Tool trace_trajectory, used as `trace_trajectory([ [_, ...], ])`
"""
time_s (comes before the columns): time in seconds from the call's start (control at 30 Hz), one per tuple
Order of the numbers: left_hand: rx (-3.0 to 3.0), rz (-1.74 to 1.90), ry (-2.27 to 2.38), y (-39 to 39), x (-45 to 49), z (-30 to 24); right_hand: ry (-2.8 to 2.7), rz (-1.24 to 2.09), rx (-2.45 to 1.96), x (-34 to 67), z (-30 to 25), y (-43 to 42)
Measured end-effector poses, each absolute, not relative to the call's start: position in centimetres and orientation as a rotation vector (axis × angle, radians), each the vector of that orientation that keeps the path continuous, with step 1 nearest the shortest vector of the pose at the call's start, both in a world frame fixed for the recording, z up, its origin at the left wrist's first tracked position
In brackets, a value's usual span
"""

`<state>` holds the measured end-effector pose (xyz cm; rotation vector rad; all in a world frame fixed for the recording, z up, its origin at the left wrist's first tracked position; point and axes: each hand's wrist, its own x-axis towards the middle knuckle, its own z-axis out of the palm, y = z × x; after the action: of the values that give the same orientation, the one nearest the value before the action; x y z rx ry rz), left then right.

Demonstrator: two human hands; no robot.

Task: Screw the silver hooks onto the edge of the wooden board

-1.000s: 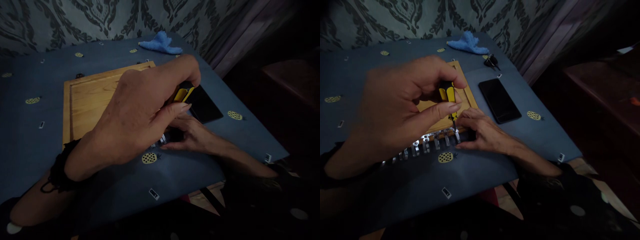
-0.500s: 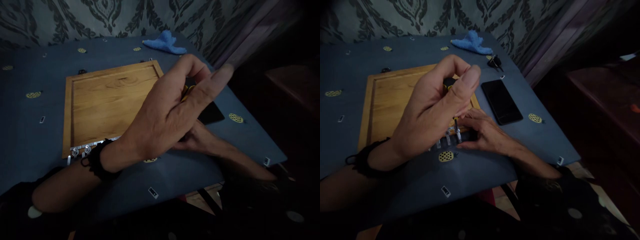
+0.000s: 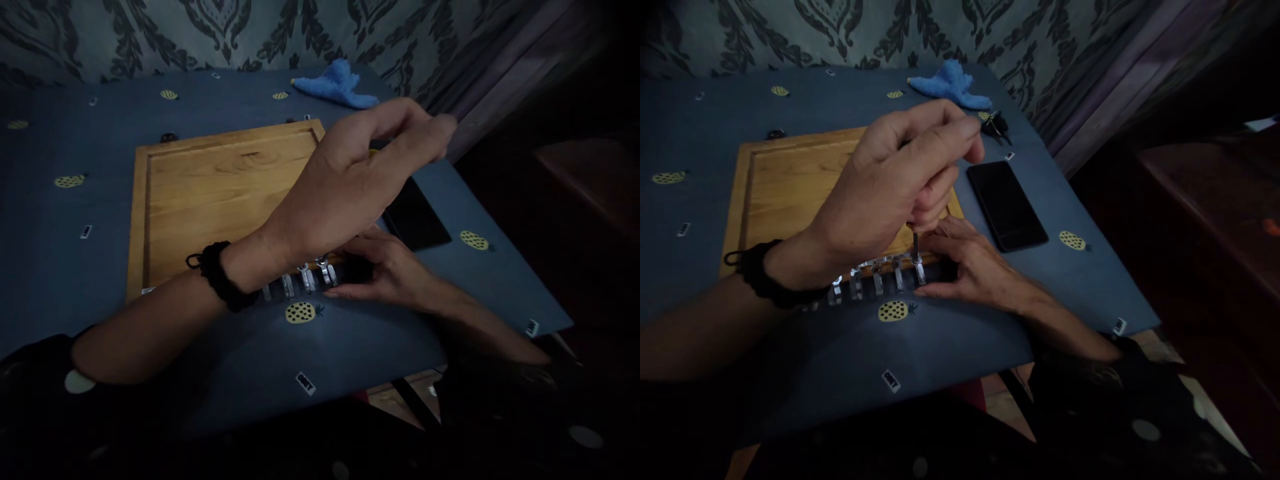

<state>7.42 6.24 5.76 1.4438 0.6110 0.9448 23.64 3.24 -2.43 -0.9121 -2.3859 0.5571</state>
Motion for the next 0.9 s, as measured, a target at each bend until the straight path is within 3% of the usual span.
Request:
trace_trajectory([
  [0.2,1.34,1.022,0.759,5.5,6.7,5.9,-2.405,0.557,-0.896,23.7,-2.5,3.3],
  [0.63,1.13,1.003,0.637,7.3,8.4,5.2,-2.377,0.604,-0.862,23.6,-2.6,3.4],
  [0.9,1.596,1.098,0.872,6.0,6.7,5.7,-2.386,0.59,-0.851,23.8,-2.7,3.5],
])
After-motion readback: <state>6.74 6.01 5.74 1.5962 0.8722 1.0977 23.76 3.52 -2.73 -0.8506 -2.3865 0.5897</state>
